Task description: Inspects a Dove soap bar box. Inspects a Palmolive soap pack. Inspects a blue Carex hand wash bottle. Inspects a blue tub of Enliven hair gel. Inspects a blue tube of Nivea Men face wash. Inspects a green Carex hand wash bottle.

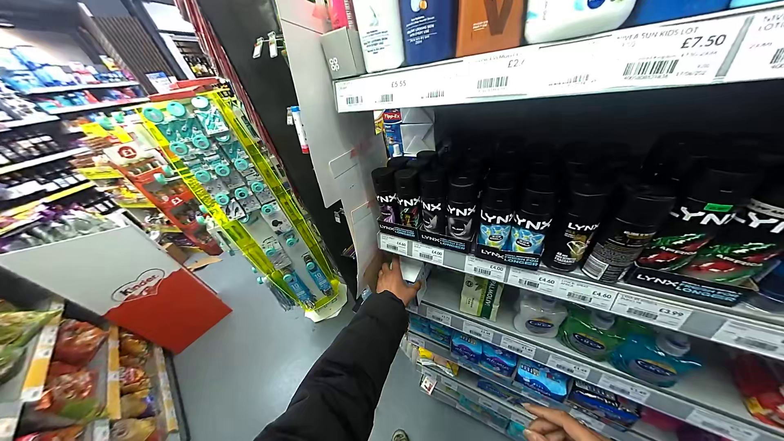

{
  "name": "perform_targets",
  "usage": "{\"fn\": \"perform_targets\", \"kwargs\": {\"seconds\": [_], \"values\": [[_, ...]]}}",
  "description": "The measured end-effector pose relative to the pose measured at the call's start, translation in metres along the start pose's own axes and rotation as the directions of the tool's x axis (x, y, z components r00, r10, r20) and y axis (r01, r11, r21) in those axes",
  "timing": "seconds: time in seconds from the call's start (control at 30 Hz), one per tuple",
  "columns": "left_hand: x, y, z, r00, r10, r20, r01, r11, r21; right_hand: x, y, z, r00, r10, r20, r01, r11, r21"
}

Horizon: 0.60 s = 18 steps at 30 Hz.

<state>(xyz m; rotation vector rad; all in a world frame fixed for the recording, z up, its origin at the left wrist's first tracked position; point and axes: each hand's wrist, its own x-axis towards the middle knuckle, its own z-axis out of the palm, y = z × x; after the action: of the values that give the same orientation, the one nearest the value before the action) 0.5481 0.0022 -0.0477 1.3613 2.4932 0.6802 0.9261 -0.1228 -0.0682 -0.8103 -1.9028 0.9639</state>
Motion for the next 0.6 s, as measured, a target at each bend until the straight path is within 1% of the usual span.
{"fn": "perform_targets", "kwargs": {"seconds": [0.1,0.23,0.3,0.4,0.47,0.6], "values": [[-0.005,0.003,-0.003,1.000,0.018,-0.015,-0.019,0.999,-0.039,0.004,0.006,0.000,0.997,0.013,0.074,-0.016,0.999,0.030],[-0.028,-0.005,-0.003,0.989,0.119,-0.089,-0.130,0.983,-0.132,0.013,0.007,0.011,0.997,0.009,0.083,-0.015,0.997,0.070],[-0.058,-0.009,-0.009,0.984,0.156,-0.089,-0.171,0.967,-0.191,0.018,0.009,0.022,0.998,0.005,0.060,-0.010,0.996,0.087],[-0.111,-0.007,-0.025,0.977,0.186,-0.100,-0.207,0.942,-0.265,0.032,0.013,0.041,0.998,-0.050,0.038,0.047,0.996,0.075],[-0.142,-0.004,-0.036,0.974,0.195,-0.112,-0.221,0.926,-0.305,0.040,0.011,0.052,0.995,-0.071,0.075,0.067,0.996,0.056],[-0.189,0.010,-0.062,0.979,0.182,-0.093,-0.204,0.893,-0.401,0.042,0.002,0.068,0.978,-0.123,0.167,0.108,0.989,0.101]]}}
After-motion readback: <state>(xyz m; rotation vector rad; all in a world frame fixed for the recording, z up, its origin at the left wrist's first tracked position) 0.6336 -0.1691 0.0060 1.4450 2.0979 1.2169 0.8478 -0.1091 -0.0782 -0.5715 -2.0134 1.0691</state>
